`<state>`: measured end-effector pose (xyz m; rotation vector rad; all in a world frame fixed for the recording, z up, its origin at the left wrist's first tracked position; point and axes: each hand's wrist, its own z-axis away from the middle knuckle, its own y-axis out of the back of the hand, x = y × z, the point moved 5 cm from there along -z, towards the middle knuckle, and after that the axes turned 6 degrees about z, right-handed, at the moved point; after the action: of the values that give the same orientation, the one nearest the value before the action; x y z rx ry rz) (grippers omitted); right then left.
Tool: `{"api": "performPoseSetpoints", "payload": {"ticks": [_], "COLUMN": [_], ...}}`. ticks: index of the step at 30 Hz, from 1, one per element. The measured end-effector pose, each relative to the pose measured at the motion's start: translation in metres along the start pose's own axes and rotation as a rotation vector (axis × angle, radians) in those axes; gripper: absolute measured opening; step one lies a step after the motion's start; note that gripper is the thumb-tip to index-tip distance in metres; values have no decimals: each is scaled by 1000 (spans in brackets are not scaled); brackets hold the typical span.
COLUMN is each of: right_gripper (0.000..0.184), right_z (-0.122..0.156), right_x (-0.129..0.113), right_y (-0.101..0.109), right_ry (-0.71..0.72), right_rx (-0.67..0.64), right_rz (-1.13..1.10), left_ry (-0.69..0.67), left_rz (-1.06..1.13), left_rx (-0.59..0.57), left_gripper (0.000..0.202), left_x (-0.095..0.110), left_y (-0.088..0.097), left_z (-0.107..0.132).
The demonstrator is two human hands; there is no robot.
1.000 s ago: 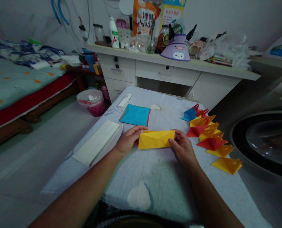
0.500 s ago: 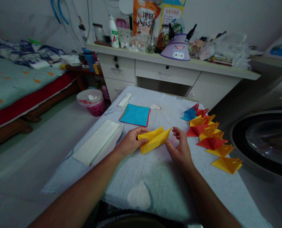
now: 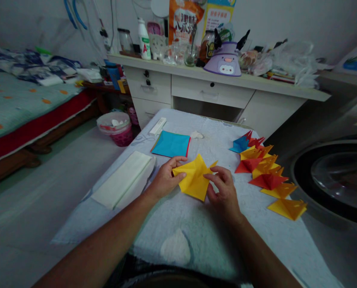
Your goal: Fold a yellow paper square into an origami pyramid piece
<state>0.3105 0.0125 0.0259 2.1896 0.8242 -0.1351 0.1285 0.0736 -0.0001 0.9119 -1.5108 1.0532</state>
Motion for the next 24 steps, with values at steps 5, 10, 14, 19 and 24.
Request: {"api": "performPoseSetpoints", "payload": {"ticks": [5,10,14,19,24], "right_gripper": [28,20,21,22,20], "right_z": [1,3,4,5,5], "right_x": [0,11,24,37,41], "right_y": [4,5,5,4,5], "right_ry": [20,-27,-82,-158,-209], "right_rx": [9,-50,-112,-156,-167], "right_rz": [2,-27,-78,-165,-274], "left_ry": [-60,-51,-55,-68,-88], "left_rz": [-14,-24,-139,-138,-163], "left_rx": [69,66,58,71,41], "left_gripper": [47,50,37,28,46], "left_x": [8,11,8,3,-3], "left_y": [3,6,10,15,16], "left_z": [3,4,2,-2,-7]}}
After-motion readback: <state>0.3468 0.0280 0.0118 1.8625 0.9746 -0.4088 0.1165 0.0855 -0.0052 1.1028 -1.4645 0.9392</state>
